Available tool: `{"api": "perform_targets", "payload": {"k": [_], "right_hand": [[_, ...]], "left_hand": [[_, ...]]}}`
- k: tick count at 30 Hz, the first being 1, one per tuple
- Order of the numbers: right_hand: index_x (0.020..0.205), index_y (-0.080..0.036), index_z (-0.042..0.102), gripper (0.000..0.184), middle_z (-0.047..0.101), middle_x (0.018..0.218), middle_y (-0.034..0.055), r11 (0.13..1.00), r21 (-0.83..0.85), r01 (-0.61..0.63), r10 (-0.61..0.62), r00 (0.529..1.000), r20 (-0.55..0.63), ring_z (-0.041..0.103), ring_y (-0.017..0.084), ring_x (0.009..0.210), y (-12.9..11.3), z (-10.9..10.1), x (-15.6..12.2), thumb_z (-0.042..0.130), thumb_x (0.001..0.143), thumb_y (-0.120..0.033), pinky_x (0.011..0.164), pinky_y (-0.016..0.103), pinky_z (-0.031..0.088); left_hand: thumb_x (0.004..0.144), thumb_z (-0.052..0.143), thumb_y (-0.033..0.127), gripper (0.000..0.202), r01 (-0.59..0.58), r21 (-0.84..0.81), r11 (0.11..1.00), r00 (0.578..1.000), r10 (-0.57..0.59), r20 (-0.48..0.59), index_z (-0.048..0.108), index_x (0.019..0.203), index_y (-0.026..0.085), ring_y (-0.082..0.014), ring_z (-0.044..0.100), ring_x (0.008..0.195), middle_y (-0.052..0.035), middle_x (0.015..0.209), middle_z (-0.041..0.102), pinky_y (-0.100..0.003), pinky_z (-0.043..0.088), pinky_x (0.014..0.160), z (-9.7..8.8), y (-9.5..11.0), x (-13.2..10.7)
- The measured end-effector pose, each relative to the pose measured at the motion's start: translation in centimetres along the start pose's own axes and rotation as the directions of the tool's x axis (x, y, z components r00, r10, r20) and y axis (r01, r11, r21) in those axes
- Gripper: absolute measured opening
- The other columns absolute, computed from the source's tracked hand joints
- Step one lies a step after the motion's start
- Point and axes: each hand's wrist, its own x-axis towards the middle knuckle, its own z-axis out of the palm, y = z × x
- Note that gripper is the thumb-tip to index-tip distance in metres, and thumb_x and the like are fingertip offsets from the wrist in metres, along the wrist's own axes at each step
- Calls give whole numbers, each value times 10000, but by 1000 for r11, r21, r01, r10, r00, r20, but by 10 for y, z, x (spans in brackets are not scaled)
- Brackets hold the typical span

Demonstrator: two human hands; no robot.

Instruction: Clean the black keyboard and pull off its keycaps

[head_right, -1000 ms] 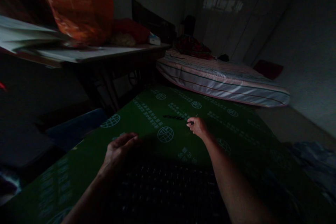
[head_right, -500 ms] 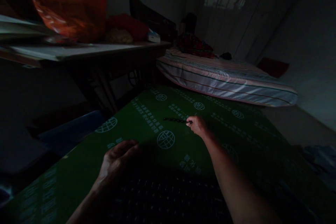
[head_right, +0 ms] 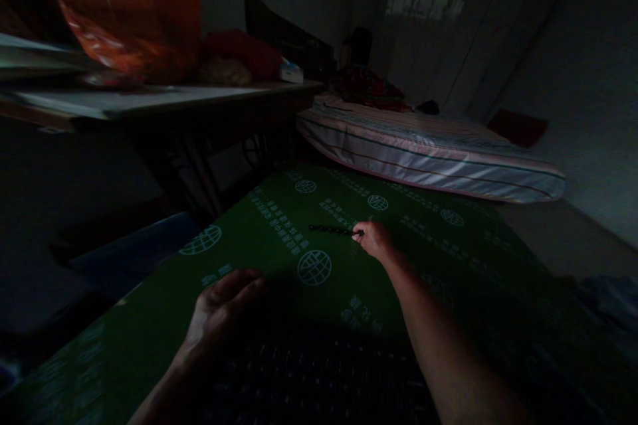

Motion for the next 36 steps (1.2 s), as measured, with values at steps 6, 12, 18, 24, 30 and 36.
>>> {"api": "perform_targets", "payload": {"k": [6,12,18,24,30,36], "right_hand": [[929,-210,691,182,581,535,-29,1000,-15,0,0,1000,-1,505,84,423,-2,-1,-1,634,759,-242,452,185,383],[935,-207,688,181,585,542,-28,1000,-19,-4,4,1000,0,508,83,430,-7,-4,-4,629,765,-233,464,188,397],[953,-208,685,196,588,549,-28,1000,-16,-4,4,1000,7,508,82,429,-10,-6,-6,630,766,-225,462,189,406],[949,-210,688,201,580,537,-31,1000,-10,-7,7,1000,12,504,83,424,-8,-5,-4,641,755,-232,437,181,400],[957,-199,684,211,590,559,-25,1000,-5,3,-3,1000,13,498,79,420,-5,-4,-2,642,754,-238,435,184,396],[953,-193,680,203,566,532,-34,1000,-3,11,-11,1000,17,476,71,398,-5,-5,-3,635,761,-241,423,177,380]], "left_hand": [[604,677,414,325,-17,9,1000,1000,17,-2,660,807,162,-213,646,665,-46,705,710,-262,481,537,0,0,-1],[584,683,414,331,-14,18,1000,1000,14,-7,658,796,161,-207,644,668,-43,700,707,-251,480,535,0,1,-2],[578,684,425,352,6,16,1000,1000,-6,-11,654,801,154,-217,650,670,-51,697,707,-255,485,529,1,4,-3],[560,698,432,360,2,-2,1000,1000,-2,-14,660,789,158,-225,655,669,-53,700,712,-260,489,524,1,2,-2],[553,703,432,373,14,-5,1000,1000,-14,-24,662,800,156,-220,652,663,-48,692,712,-262,490,532,1,2,-1],[556,703,424,366,4,-3,1000,1000,-4,-27,660,798,154,-224,651,685,-51,684,710,-275,500,573,2,3,-2]]}}
